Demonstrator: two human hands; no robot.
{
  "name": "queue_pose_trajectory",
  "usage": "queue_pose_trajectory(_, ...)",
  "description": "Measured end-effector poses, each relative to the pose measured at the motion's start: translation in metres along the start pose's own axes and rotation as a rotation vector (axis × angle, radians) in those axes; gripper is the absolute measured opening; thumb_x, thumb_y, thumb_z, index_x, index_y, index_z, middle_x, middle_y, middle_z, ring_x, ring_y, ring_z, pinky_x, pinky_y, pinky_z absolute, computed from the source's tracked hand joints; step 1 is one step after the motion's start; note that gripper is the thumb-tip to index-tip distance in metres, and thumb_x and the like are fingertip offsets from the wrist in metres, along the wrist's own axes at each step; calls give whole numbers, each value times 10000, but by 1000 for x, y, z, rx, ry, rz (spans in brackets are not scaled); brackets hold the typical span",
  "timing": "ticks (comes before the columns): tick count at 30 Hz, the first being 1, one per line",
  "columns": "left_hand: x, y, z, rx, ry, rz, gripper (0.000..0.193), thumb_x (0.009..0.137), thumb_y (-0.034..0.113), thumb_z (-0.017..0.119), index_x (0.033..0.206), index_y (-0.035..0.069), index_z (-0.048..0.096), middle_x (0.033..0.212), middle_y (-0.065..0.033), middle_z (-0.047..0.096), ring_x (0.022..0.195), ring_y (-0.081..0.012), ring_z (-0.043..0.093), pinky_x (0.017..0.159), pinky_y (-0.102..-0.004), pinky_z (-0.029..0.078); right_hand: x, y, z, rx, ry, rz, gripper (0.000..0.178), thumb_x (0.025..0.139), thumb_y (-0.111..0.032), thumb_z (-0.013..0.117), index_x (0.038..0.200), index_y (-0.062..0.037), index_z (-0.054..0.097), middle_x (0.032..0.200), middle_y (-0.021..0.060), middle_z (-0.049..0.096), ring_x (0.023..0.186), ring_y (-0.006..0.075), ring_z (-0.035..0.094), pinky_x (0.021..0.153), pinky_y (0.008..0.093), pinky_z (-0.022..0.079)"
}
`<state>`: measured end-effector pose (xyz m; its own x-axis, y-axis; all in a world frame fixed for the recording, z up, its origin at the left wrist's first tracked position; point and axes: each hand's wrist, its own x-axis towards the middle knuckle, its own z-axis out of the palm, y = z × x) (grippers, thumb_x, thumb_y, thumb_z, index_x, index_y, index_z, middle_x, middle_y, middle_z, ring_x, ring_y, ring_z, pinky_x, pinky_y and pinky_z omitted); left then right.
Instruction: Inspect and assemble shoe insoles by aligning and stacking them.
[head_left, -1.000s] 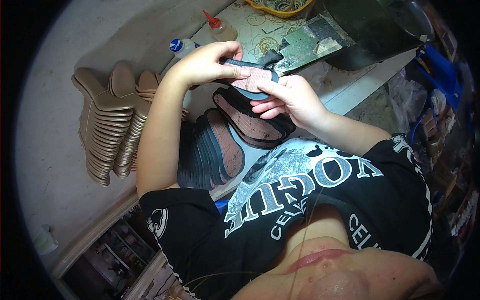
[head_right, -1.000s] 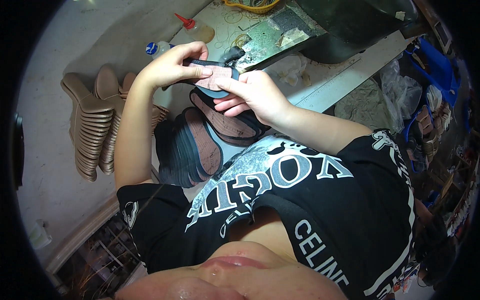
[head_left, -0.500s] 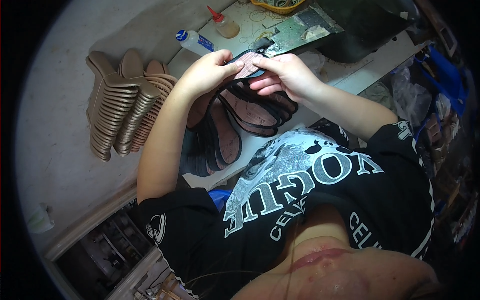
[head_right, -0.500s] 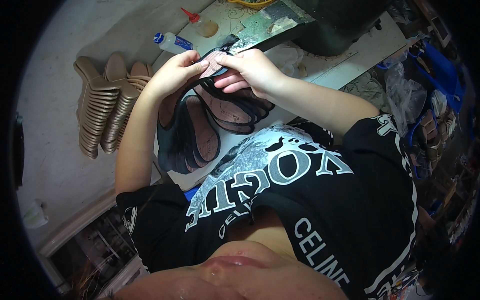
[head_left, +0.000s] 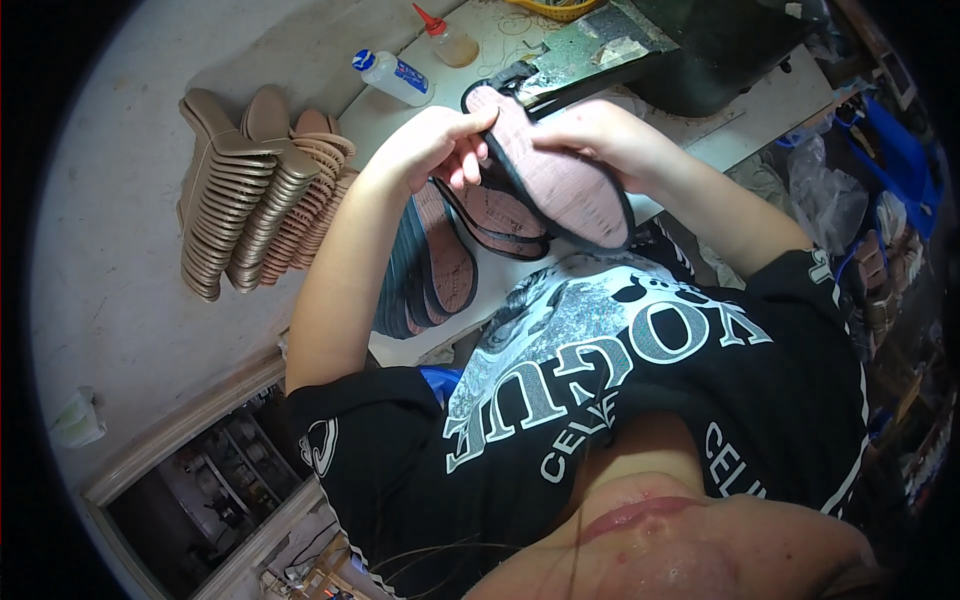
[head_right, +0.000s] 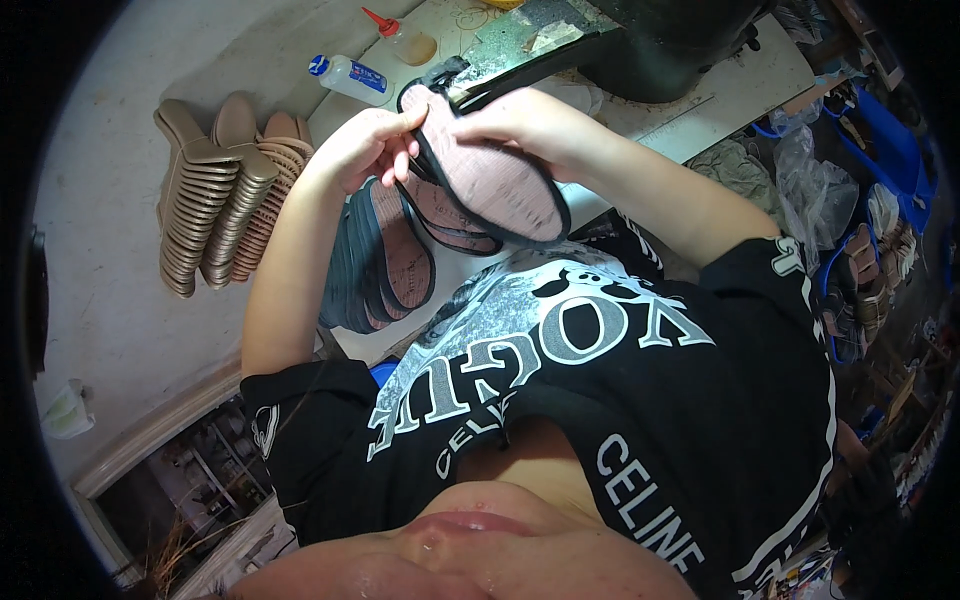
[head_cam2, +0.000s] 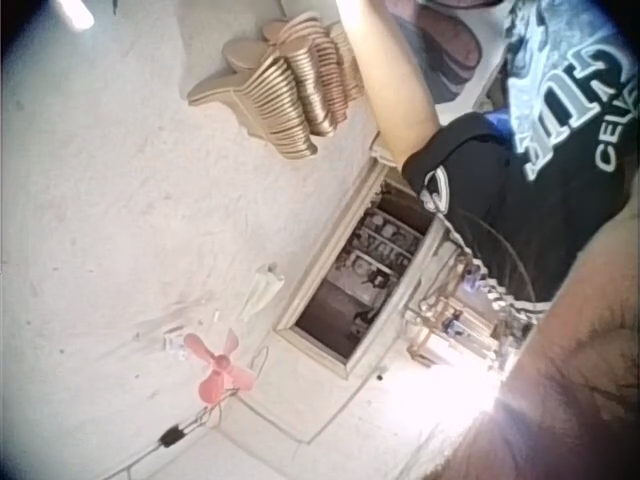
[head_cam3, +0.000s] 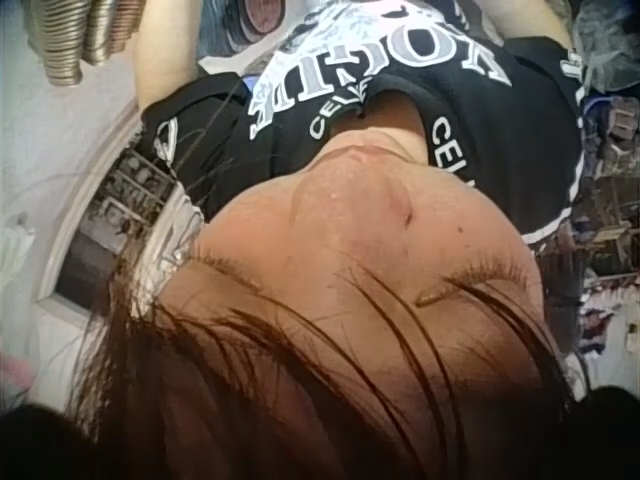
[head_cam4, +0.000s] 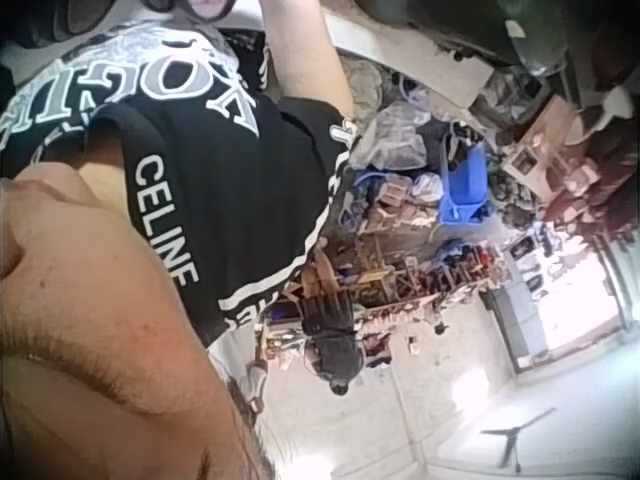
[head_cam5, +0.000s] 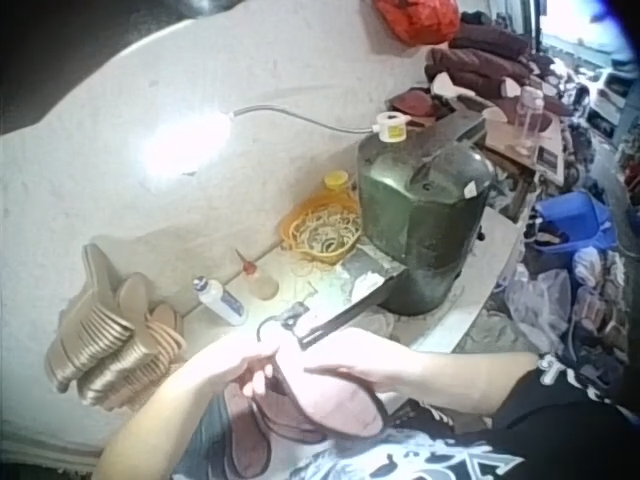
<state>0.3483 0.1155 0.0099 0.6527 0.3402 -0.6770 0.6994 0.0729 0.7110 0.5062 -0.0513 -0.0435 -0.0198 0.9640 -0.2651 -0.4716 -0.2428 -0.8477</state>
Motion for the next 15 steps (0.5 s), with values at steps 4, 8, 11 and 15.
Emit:
queue_pose_trajectory(4,5,-10,-6,-109,-15,-30,490,887,469,571,667,31,595,490,-69,574,344,-94,483,359,-207,375,-36,-1,-11,-102,-71,50,285,839,-189,660,999,46,647,925,65,664,806,105,605,742,250,477)
queue_pose_trajectory(8,12,-13,-12,-97,9,-5,531,877,502,566,596,51,577,399,-34,482,307,-84,401,340,-210,302,-36,16,-23,13,106,34,335,812,-235,711,989,44,656,876,68,668,746,83,607,682,215,480)
queue_pose_trajectory(11,13,-11,-14,-43,103,45,544,860,521,583,550,74,559,355,10,403,275,-59,304,316,-213,198,-28,12,-18,88,109,30,292,830,-211,698,976,38,657,867,62,665,733,75,600,679,212,479)
queue_pose_trajectory(15,19,-17,-23,-79,214,103,511,883,491,567,586,74,563,379,16,408,290,-61,307,314,-218,207,-8,15,-5,154,128,52,285,841,-204,689,997,30,645,888,56,662,738,75,596,678,217,481)
